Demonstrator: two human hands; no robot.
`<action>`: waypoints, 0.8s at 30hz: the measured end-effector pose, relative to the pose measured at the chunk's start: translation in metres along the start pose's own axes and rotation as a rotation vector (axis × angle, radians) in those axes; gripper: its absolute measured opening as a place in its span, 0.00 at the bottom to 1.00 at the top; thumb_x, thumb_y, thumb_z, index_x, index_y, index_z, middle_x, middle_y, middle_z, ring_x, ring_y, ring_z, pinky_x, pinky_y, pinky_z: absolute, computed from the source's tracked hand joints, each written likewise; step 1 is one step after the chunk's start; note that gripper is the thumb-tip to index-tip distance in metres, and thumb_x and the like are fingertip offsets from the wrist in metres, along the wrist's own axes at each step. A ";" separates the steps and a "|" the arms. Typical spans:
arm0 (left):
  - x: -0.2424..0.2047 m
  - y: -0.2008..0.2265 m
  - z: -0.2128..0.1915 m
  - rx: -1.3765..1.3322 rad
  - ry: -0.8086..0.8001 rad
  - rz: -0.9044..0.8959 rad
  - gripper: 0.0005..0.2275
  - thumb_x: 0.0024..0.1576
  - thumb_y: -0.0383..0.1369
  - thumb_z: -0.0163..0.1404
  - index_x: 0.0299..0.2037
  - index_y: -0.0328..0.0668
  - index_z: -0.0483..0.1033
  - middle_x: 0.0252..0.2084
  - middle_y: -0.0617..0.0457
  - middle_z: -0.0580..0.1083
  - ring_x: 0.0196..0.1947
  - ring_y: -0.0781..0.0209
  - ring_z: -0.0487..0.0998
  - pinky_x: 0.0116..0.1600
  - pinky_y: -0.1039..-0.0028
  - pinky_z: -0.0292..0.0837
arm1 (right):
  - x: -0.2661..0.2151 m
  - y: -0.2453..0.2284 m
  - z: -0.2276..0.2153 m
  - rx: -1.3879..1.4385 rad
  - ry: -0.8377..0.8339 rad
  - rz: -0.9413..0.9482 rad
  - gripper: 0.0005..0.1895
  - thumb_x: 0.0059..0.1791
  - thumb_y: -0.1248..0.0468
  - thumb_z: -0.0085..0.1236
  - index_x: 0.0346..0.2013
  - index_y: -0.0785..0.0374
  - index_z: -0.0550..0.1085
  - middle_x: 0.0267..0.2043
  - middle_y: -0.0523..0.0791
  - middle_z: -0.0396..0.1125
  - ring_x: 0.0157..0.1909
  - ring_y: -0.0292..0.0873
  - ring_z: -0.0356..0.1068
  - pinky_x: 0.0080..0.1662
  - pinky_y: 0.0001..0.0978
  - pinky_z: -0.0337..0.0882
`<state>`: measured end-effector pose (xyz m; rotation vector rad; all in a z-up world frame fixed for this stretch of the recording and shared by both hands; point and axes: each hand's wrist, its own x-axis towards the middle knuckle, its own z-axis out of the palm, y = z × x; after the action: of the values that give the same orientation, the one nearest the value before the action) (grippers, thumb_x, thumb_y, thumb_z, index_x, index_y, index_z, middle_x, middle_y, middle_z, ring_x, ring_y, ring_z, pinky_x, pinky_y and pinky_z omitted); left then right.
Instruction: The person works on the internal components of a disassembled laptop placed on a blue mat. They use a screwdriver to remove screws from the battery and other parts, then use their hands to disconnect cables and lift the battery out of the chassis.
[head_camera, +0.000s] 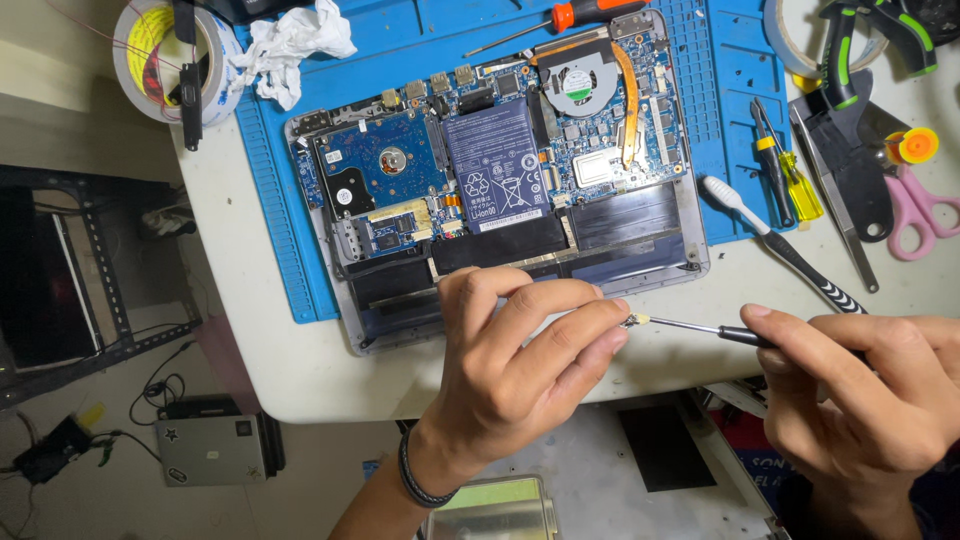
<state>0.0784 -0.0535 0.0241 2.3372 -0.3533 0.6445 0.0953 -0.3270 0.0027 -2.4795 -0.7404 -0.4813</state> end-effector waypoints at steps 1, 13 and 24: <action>0.000 0.000 0.000 -0.002 0.002 -0.001 0.03 0.64 0.33 0.55 0.44 0.50 0.80 0.45 0.63 0.77 0.41 0.56 0.68 0.50 0.66 0.59 | 0.000 0.000 0.001 0.007 0.014 -0.006 0.12 0.58 0.82 0.64 0.47 0.65 0.86 0.34 0.47 0.69 0.33 0.49 0.57 0.49 0.44 0.59; -0.002 0.012 -0.003 0.330 0.001 0.150 0.06 0.63 0.25 0.52 0.35 0.50 0.75 0.41 0.63 0.75 0.38 0.61 0.67 0.47 0.67 0.54 | 0.005 -0.012 -0.008 -0.125 -0.010 -0.145 0.06 0.58 0.67 0.66 0.46 0.63 0.88 0.32 0.44 0.68 0.30 0.50 0.56 0.42 0.43 0.60; -0.011 0.012 -0.001 0.443 -0.063 0.239 0.08 0.61 0.25 0.51 0.31 0.51 0.74 0.39 0.61 0.71 0.37 0.63 0.66 0.45 0.68 0.53 | 0.007 -0.018 -0.007 -0.171 0.000 -0.217 0.10 0.57 0.68 0.61 0.42 0.55 0.89 0.29 0.39 0.68 0.30 0.47 0.53 0.40 0.41 0.57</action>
<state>0.0639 -0.0604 0.0257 2.7666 -0.5732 0.8320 0.0895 -0.3148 0.0178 -2.5677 -1.0126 -0.6476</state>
